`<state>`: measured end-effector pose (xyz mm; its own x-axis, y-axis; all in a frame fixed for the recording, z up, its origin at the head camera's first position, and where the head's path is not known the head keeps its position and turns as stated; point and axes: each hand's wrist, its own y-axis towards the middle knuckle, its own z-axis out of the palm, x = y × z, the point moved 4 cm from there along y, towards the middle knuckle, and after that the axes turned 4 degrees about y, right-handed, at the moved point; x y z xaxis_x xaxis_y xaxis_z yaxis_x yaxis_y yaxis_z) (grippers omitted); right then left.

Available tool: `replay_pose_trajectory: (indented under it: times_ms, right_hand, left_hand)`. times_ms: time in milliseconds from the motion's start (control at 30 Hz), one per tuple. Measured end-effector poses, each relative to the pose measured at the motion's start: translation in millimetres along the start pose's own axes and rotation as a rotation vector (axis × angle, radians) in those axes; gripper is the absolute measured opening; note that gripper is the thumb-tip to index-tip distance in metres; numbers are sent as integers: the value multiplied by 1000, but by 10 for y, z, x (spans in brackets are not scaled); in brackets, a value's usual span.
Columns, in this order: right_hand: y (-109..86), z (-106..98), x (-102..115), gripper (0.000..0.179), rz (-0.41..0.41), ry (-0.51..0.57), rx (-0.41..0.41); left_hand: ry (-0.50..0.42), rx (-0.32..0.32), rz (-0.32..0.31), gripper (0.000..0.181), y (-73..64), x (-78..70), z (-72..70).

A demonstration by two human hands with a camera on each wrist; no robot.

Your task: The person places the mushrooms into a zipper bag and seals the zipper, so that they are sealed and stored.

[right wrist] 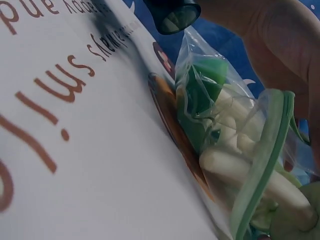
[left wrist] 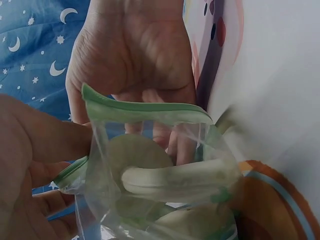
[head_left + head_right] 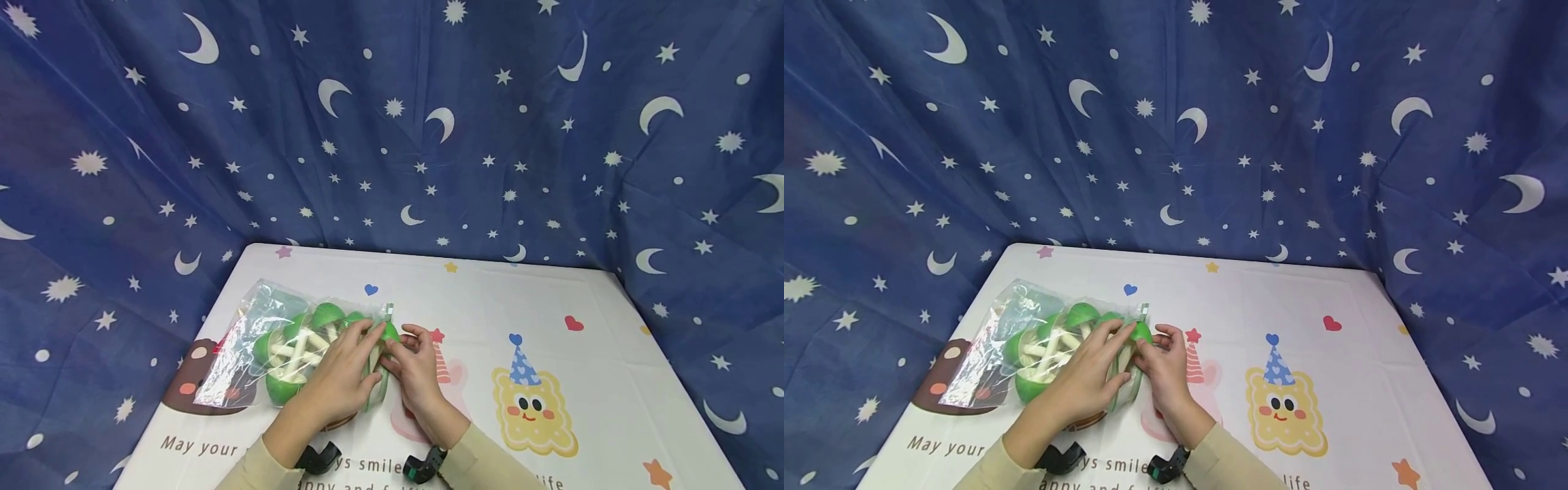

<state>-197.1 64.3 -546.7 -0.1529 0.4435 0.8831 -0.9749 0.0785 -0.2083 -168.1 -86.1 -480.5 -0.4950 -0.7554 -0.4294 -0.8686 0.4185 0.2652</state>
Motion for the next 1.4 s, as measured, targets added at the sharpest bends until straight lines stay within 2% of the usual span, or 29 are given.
replay_pose_trajectory:
  times_ms: [200,533,767,933,1200,1400]
  right_hand:
    - [29,-15,7,59,29,-21,47]
    - [87,7,20,55,35,-8,63]
    - [132,3,27,37,50,-75,73]
    - [143,-2,29,33,71,-108,84]
    - [115,-22,50,37,67,-59,84]
    - [105,-17,71,35,94,-37,100]
  left_hand:
    - [24,-25,29,86,6,-10,-5]
    - [52,-11,40,86,15,-17,-5]
    - [73,5,35,86,-4,-31,-10]
    - [82,-3,32,87,-6,-37,-15]
    - [79,-4,25,88,4,-32,-10]
    - [73,-35,39,86,13,-37,-27]
